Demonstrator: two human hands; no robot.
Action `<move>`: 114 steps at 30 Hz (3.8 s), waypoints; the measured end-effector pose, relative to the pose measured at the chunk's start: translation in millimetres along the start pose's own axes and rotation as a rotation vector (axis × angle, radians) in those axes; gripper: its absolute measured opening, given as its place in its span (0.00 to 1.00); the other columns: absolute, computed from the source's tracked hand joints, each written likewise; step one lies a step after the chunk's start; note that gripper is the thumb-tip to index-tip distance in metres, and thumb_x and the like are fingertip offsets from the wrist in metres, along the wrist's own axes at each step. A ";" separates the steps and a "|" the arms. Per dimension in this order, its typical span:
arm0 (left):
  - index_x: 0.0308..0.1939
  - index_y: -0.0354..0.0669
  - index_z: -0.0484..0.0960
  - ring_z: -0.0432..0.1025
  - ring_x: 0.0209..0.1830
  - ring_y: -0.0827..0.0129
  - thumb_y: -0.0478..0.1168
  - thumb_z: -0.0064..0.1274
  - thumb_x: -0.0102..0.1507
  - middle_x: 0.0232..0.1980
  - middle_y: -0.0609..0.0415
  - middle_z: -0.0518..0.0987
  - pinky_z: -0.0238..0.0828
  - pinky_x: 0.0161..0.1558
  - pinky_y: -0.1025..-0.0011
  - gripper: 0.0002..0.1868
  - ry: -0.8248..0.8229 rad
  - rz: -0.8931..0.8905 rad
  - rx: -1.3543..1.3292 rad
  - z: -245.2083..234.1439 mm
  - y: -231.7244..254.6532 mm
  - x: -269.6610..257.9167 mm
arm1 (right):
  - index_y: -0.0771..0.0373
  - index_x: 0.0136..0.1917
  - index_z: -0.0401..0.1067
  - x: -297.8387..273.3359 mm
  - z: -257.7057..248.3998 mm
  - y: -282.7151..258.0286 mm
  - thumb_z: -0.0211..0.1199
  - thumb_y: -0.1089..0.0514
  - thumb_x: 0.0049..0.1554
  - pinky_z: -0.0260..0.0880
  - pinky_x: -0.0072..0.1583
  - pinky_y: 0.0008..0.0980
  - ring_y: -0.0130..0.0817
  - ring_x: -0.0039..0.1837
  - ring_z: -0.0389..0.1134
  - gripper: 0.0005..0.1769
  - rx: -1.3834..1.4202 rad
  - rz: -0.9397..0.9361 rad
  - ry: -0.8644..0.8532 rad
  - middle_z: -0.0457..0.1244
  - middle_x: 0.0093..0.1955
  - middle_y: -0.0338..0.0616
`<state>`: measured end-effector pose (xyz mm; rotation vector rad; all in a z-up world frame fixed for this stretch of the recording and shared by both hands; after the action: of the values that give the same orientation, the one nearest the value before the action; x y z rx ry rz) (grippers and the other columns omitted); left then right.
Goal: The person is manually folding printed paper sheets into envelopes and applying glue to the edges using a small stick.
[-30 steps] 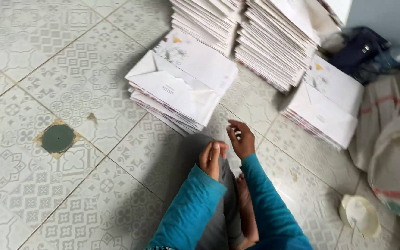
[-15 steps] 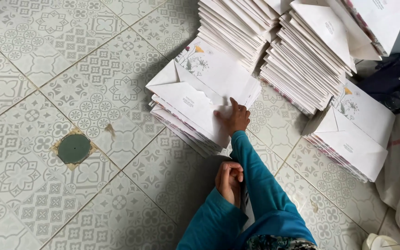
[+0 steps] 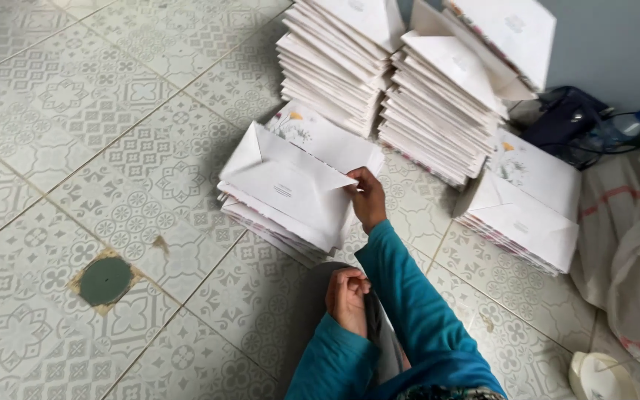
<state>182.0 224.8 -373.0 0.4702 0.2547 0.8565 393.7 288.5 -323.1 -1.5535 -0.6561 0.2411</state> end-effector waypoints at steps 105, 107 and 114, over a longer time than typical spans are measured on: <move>0.63 0.44 0.70 0.48 0.76 0.45 0.55 0.51 0.67 0.72 0.43 0.60 0.57 0.64 0.46 0.27 -1.694 0.301 2.141 -68.8 -311.8 -115.7 | 0.45 0.78 0.59 -396.1 -358.1 135.6 0.70 0.51 0.54 0.53 0.80 0.49 0.49 0.81 0.53 0.41 -1.019 0.432 -0.146 0.64 0.73 0.40; 0.54 0.45 0.71 0.58 0.69 0.46 0.56 0.59 0.61 0.61 0.45 0.65 0.63 0.61 0.49 0.27 -1.595 0.563 1.973 -68.6 -318.0 -115.7 | 0.45 0.74 0.60 -395.2 -352.7 144.4 0.69 0.46 0.56 0.55 0.79 0.49 0.45 0.80 0.55 0.36 -1.115 0.387 -0.075 0.65 0.71 0.40; 0.42 0.44 0.67 0.73 0.50 0.43 0.41 0.66 0.58 0.41 0.47 0.68 0.75 0.51 0.52 0.20 -1.547 0.834 1.756 -59.1 -322.2 -113.5 | 0.45 0.50 0.70 -388.1 -352.6 147.9 0.65 0.51 0.59 0.76 0.65 0.43 0.45 0.68 0.68 0.07 -1.283 0.124 0.137 0.70 0.56 0.35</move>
<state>300.2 -26.7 -580.4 2.8196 -0.8218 0.5889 303.8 -211.9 -518.8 -2.8055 -0.6204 -0.2734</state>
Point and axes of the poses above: each hand's wrist, its own x-axis towards the middle knuckle, its own z-axis out of the palm, y = z × x, the point moved 6 cm from there along x, towards the middle knuckle
